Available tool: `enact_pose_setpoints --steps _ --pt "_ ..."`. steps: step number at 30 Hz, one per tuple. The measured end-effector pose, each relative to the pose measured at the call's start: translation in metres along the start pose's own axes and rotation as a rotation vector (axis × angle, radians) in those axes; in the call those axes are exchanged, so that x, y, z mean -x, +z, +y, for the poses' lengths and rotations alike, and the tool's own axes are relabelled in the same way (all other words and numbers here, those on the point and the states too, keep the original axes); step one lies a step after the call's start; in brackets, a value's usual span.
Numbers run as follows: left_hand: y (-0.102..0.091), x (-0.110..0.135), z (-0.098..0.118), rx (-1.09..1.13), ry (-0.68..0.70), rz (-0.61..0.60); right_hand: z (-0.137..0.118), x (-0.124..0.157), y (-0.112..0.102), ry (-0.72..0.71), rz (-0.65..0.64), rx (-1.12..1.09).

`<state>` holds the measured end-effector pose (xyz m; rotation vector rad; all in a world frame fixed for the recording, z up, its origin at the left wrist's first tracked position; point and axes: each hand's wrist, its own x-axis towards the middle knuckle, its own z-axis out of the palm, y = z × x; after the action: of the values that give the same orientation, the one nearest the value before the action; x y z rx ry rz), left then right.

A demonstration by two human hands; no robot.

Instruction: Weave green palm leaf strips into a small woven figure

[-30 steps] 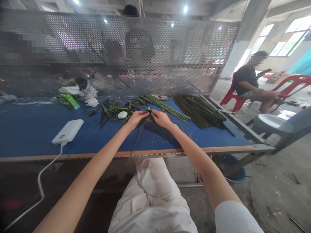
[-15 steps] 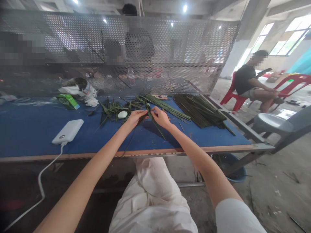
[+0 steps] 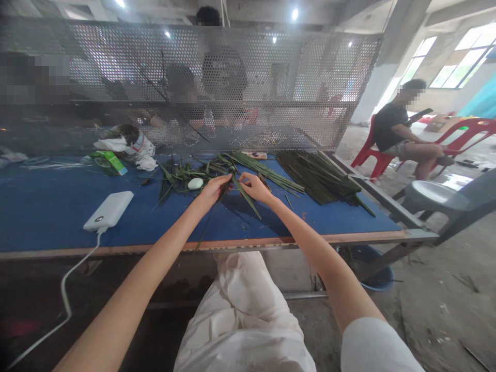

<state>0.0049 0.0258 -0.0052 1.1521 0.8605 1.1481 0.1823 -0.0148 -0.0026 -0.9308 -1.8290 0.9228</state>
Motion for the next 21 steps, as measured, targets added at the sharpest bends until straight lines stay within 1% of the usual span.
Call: enact_pose_setpoints --steps 2,4,7,9,13,17,21 --pt "-0.001 0.000 0.001 0.011 0.002 0.012 -0.003 0.000 0.000 0.026 -0.059 -0.068" --pt "-0.001 0.000 0.003 0.015 0.004 0.007 -0.004 0.000 -0.001 0.035 -0.086 -0.128" --pt "0.001 0.001 0.004 -0.007 0.022 -0.008 -0.001 -0.002 0.000 0.033 -0.045 -0.203" --pt "0.003 0.002 0.004 -0.025 0.027 -0.038 0.002 -0.003 0.001 0.023 -0.011 -0.219" --pt "0.003 0.002 0.001 -0.044 0.011 -0.076 0.008 -0.004 0.003 0.016 0.028 -0.182" --pt "0.002 -0.001 -0.001 -0.044 -0.001 -0.091 0.007 -0.003 0.002 0.012 0.046 -0.158" --pt "0.001 0.000 -0.001 -0.056 0.009 -0.078 0.004 -0.002 0.001 0.026 0.047 -0.153"
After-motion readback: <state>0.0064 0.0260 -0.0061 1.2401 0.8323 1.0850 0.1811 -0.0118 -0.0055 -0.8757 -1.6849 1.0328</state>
